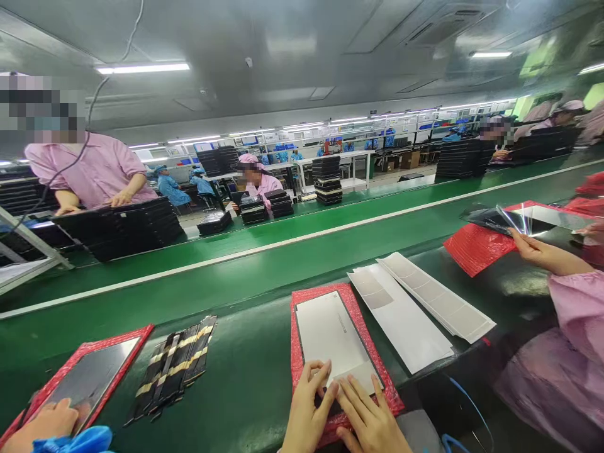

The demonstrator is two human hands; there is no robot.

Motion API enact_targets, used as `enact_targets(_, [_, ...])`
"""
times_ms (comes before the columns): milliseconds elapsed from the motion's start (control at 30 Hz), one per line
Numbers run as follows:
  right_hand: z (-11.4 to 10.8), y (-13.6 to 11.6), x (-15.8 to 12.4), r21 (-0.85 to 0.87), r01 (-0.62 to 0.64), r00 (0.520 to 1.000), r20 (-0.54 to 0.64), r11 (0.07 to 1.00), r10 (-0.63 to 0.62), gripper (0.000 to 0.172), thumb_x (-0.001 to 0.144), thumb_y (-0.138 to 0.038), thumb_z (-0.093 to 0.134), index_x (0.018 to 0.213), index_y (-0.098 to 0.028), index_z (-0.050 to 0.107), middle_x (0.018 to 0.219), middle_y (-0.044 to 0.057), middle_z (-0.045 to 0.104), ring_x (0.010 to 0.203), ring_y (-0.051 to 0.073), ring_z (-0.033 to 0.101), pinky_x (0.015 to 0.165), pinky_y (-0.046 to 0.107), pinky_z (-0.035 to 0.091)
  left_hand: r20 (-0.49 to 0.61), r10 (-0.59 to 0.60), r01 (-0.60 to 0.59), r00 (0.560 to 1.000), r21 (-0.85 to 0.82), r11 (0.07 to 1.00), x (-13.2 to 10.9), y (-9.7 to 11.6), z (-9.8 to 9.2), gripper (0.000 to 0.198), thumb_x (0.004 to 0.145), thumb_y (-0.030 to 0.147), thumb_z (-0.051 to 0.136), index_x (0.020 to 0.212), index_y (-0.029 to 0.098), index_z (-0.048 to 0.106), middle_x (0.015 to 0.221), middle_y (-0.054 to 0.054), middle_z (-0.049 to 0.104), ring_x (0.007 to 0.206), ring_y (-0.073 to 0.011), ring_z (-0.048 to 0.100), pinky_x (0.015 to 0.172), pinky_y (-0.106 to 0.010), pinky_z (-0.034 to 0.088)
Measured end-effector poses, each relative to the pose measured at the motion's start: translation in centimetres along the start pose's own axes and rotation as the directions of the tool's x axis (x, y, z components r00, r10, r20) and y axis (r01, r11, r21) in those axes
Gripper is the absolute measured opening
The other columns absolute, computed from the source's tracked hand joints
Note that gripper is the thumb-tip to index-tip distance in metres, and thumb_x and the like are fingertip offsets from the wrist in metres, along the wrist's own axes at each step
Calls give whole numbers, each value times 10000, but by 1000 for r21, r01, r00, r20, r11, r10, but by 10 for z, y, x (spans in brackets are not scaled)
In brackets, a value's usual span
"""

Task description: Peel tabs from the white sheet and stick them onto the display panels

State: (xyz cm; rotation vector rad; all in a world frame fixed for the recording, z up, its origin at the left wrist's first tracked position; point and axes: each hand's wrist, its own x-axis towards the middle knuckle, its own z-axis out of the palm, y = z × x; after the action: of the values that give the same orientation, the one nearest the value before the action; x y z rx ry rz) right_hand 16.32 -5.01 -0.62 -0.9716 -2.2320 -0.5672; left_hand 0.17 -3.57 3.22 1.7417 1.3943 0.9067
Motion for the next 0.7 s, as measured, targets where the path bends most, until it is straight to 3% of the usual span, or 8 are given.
enact_targets(67, [0,3,0,-5,10,999,-36,1000,-10,435,841,-475,431,1161,-199,534,1107,28,613,1062,179,546,1089,421,17,-6,-6,6,1000,-31,1000,0,-4,-2,354,851,400,434,1159,262,542,1062,-50,505,690,-123,529,748,-273,454])
enact_targets(167, [-4,18,-14,-34,19,997,70,999,-16,431,861,-449,409,1199,-198,498,1195,34,552,1141,175,481,1090,427,6,-20,-13,11,1000,-68,998,0,-9,-4,375,855,410,413,1178,256,523,1090,-54,508,669,-121,530,718,-270,474])
enact_targets(300, [-5,31,-31,-109,-91,978,176,990,110,491,861,-432,411,1246,-131,445,1278,87,464,1184,209,434,1082,448,-25,-69,-30,24,997,-82,996,1,-14,-5,385,844,415,433,1188,258,504,1081,-51,548,683,-134,551,717,-281,476])
enact_targets(433, [10,6,-16,-96,-47,992,111,994,58,523,838,-482,416,1205,-118,493,1207,117,529,1100,232,512,1073,468,-35,-80,-76,64,994,-139,988,1,-17,-5,395,848,430,413,1188,246,492,1068,-57,575,651,-132,568,718,-296,480])
enact_targets(567, [20,-20,8,-15,7,1000,0,1000,-7,526,842,-522,368,1159,-137,534,1128,87,592,1019,211,564,1068,469,-62,-87,-89,72,992,-187,980,1,-19,-6,417,850,418,419,1228,245,449,1085,-54,574,802,-152,589,847,-311,444])
enact_targets(700, [11,-3,-1,36,-42,988,149,998,36,500,882,-422,370,1277,-116,397,1260,40,482,1138,170,474,1057,441,-143,-115,-79,57,990,-188,981,2,-25,-11,418,848,411,415,1222,225,436,1067,-57,572,701,-133,588,754,-303,486])
